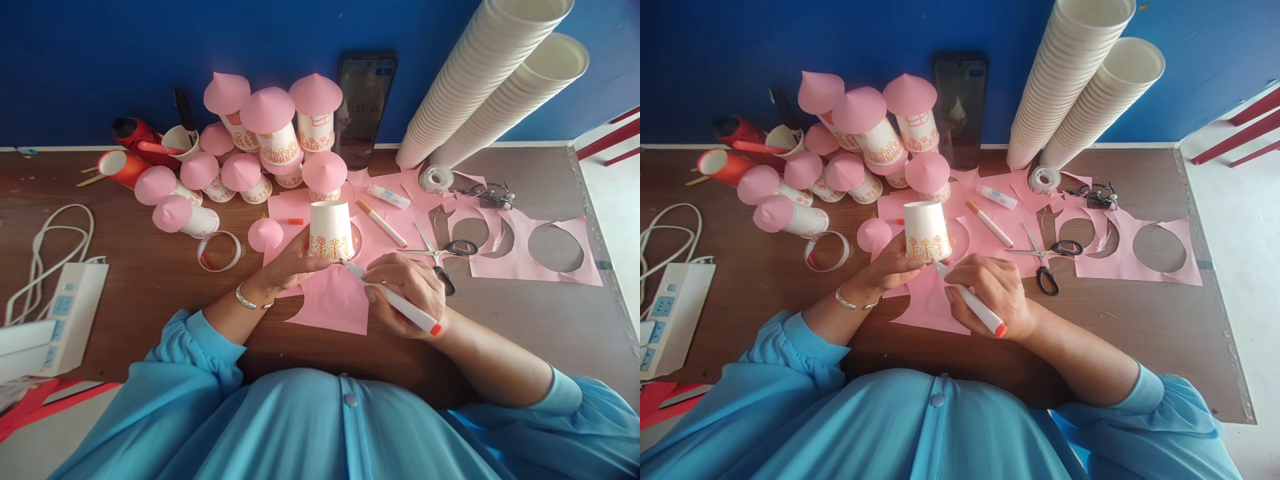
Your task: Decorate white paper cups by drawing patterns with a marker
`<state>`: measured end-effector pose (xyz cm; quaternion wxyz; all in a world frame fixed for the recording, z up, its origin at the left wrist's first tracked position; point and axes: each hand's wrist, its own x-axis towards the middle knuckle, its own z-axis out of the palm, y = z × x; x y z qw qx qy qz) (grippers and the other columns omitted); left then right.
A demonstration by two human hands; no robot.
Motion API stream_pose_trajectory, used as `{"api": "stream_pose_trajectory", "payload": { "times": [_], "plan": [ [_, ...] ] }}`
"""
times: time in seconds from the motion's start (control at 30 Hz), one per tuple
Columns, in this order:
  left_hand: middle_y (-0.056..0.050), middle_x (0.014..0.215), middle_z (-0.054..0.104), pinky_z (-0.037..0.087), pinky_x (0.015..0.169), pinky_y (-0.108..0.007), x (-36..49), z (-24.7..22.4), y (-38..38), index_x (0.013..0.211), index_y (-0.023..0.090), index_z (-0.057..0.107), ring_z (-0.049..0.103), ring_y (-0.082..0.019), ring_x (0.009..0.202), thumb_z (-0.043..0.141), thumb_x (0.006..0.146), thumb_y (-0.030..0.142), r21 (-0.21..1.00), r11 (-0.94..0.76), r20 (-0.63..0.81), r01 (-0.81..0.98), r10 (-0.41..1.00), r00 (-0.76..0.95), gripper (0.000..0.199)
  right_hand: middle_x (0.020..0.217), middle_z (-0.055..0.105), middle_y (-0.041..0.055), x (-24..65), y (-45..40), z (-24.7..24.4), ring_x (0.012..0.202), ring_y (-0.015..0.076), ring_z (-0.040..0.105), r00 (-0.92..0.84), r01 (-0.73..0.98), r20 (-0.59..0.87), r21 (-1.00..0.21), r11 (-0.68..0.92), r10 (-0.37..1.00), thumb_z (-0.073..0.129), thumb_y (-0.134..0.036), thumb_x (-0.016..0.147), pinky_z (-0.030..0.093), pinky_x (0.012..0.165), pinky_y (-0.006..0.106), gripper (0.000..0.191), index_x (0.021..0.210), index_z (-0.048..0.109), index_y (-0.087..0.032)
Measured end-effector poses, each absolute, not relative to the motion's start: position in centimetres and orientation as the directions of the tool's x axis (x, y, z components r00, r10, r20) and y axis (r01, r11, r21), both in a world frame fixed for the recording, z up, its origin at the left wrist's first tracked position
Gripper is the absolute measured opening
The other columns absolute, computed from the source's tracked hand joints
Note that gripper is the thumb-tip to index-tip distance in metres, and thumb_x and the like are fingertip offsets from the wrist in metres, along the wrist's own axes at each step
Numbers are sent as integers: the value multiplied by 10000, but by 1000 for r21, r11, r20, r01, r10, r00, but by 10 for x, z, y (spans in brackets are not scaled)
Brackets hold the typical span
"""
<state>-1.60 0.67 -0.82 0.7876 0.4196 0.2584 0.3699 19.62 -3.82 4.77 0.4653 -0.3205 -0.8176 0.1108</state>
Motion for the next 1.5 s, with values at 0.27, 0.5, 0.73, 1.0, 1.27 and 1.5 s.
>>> {"api": "stream_pose_trajectory", "payload": {
  "times": [0.27,0.5,0.73,1.0,1.27,1.5],
  "plan": [
    [-48,1025,715,551,909,-395,-16,-7,7,1127,230,662,683,-220,968,823,745,262,836,398,-121,-379,806,579,416,733,654,25,197,-37,46,620,156,673,-337,436,714,-459,774,613,572,-114,870,557,511,262,169,1018,568,-195],
    [-69,1065,708,545,914,-411,-17,-10,7,1157,216,656,682,-229,972,779,792,261,846,387,-98,-367,790,606,388,725,662,24,197,-37,48,617,161,681,-355,422,698,-475,773,622,583,-89,841,557,521,255,197,1009,569,-191],
    [-65,1085,715,542,930,-402,-18,-11,6,1167,229,652,684,-240,1028,799,769,232,840,395,-121,-373,805,580,425,715,651,22,197,-37,48,603,156,671,-334,426,716,-465,776,613,574,-93,848,550,505,256,184,1004,569,-191],
    [-79,1133,716,551,940,-424,-18,-11,7,1179,222,662,689,-251,1039,806,765,266,838,399,-116,-373,798,592,441,748,669,25,198,-37,47,622,161,681,-347,436,702,-466,770,622,585,-98,838,560,523,258,208,1024,573,-192],
    [-82,1054,730,549,901,-424,-17,-7,6,1162,208,667,697,-246,959,813,751,291,842,399,-123,-363,797,592,444,691,631,12,196,-38,49,579,155,645,-348,415,696,-487,769,628,564,-76,833,530,497,257,200,993,560,-197],
    [-52,1034,724,554,891,-376,-18,-10,6,1159,228,661,693,-212,948,807,761,244,826,411,-121,-385,798,590,424,684,616,8,195,-39,49,568,138,634,-334,418,715,-472,776,615,562,-75,838,522,477,241,181,980,561,-187]
  ]
}}
